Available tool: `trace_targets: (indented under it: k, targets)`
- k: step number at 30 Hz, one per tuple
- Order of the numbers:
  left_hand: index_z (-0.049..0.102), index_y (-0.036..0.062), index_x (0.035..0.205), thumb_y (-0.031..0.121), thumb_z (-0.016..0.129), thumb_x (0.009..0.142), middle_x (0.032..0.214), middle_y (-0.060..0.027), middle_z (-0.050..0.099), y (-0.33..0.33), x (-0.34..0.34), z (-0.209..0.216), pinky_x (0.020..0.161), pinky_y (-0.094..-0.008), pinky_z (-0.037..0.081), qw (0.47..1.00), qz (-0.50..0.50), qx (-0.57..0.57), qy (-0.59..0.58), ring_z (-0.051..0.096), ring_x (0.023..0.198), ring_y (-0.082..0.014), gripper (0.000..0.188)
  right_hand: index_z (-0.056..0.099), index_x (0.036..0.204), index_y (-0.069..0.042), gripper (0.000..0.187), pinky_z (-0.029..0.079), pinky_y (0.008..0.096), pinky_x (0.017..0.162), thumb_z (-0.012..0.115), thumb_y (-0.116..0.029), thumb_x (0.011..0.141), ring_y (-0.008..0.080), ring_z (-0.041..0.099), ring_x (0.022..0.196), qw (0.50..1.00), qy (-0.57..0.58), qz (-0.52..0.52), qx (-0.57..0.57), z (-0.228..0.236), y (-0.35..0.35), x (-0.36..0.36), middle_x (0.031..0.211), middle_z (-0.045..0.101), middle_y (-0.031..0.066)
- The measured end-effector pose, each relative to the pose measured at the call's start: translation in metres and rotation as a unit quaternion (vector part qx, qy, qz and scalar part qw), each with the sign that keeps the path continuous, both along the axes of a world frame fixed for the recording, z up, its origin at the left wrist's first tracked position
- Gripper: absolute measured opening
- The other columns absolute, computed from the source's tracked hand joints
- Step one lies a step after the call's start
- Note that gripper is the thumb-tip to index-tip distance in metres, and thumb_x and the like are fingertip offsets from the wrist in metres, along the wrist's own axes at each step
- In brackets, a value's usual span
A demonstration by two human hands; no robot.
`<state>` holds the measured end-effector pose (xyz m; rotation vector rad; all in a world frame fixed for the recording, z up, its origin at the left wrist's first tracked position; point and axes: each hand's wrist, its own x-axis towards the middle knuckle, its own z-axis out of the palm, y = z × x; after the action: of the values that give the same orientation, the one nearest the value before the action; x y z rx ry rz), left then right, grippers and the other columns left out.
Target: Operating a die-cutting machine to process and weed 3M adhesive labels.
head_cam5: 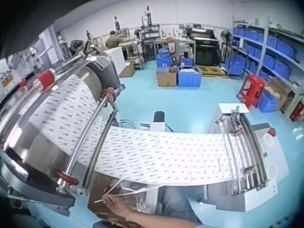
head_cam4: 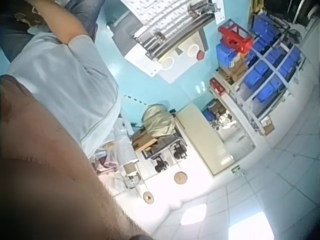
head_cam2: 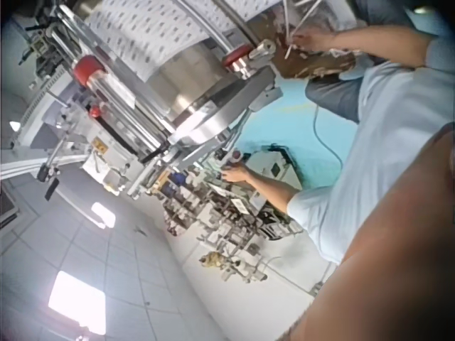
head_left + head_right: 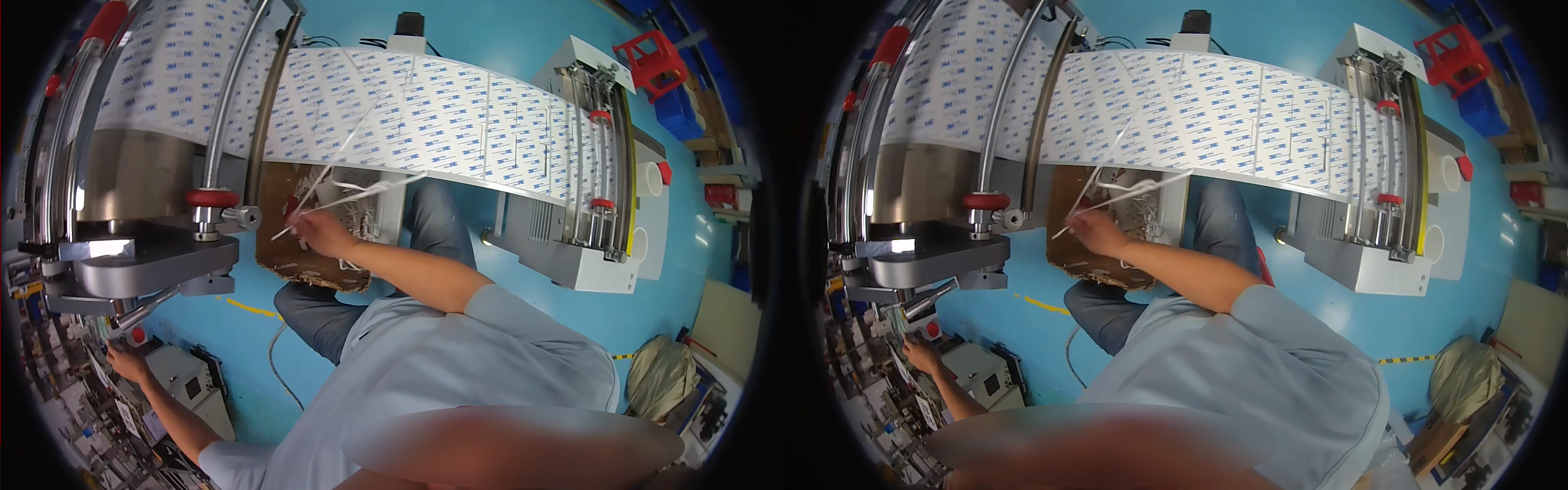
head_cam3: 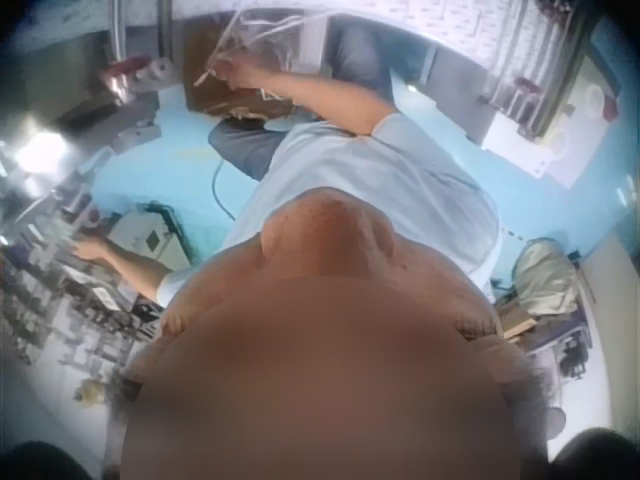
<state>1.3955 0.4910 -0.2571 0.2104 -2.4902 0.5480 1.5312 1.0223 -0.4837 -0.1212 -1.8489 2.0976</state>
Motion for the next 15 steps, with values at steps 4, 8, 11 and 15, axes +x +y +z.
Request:
trace_targets:
  k: [4, 8, 11, 15]
  targets:
    - [0.05, 0.0137, 0.13, 0.038, 0.055, 0.09, 0.118, -0.0187, 0.054, -0.044, -0.035, -0.018, 0.081, -0.0463, 0.046, 1.0, -0.005, 0.006, -0.015, 0.056, 0.1, -0.0385, 0.047, 0.061, 0.083, -0.005, 0.021, 0.047, 0.0363, 0.064, 0.051, -0.021, 0.091, 0.0265, 0.061, 0.069, 0.987, -0.11, 0.113, 0.028, 0.008, -0.017, -0.041, 0.071, 0.061, 0.0124]
    - [0.051, 0.0155, 0.131, 0.036, 0.055, 0.09, 0.12, -0.0159, 0.053, -0.042, -0.04, -0.036, 0.08, -0.0462, 0.047, 0.999, 0.025, 0.025, -0.025, 0.057, 0.102, -0.0368, 0.045, 0.061, 0.083, -0.005, 0.021, 0.048, 0.0389, 0.066, 0.05, -0.021, 0.091, 0.0289, 0.062, 0.073, 0.985, -0.087, 0.042, 0.14, -0.006, -0.019, -0.046, 0.071, 0.061, 0.0132]
    - [0.05, 0.0161, 0.131, 0.035, 0.054, 0.091, 0.121, -0.0155, 0.053, -0.035, -0.041, -0.034, 0.08, -0.046, 0.047, 0.999, 0.025, 0.027, -0.033, 0.057, 0.102, -0.0359, 0.045, 0.061, 0.082, -0.006, 0.024, 0.048, 0.0411, 0.067, 0.05, -0.025, 0.091, 0.0317, 0.062, 0.076, 0.977, -0.083, 0.049, 0.188, -0.012, -0.019, -0.056, 0.074, 0.062, 0.0143]
    - [0.05, 0.0164, 0.132, 0.035, 0.055, 0.09, 0.121, -0.0153, 0.053, -0.045, -0.042, -0.029, 0.08, -0.0457, 0.047, 0.999, 0.023, 0.023, -0.032, 0.057, 0.103, -0.0358, 0.046, 0.058, 0.077, -0.005, 0.028, 0.047, 0.0427, 0.065, 0.048, -0.026, 0.091, 0.0329, 0.061, 0.072, 0.975, 0.049, 0.123, 0.177, -0.002, -0.032, -0.057, 0.072, 0.061, 0.0142]
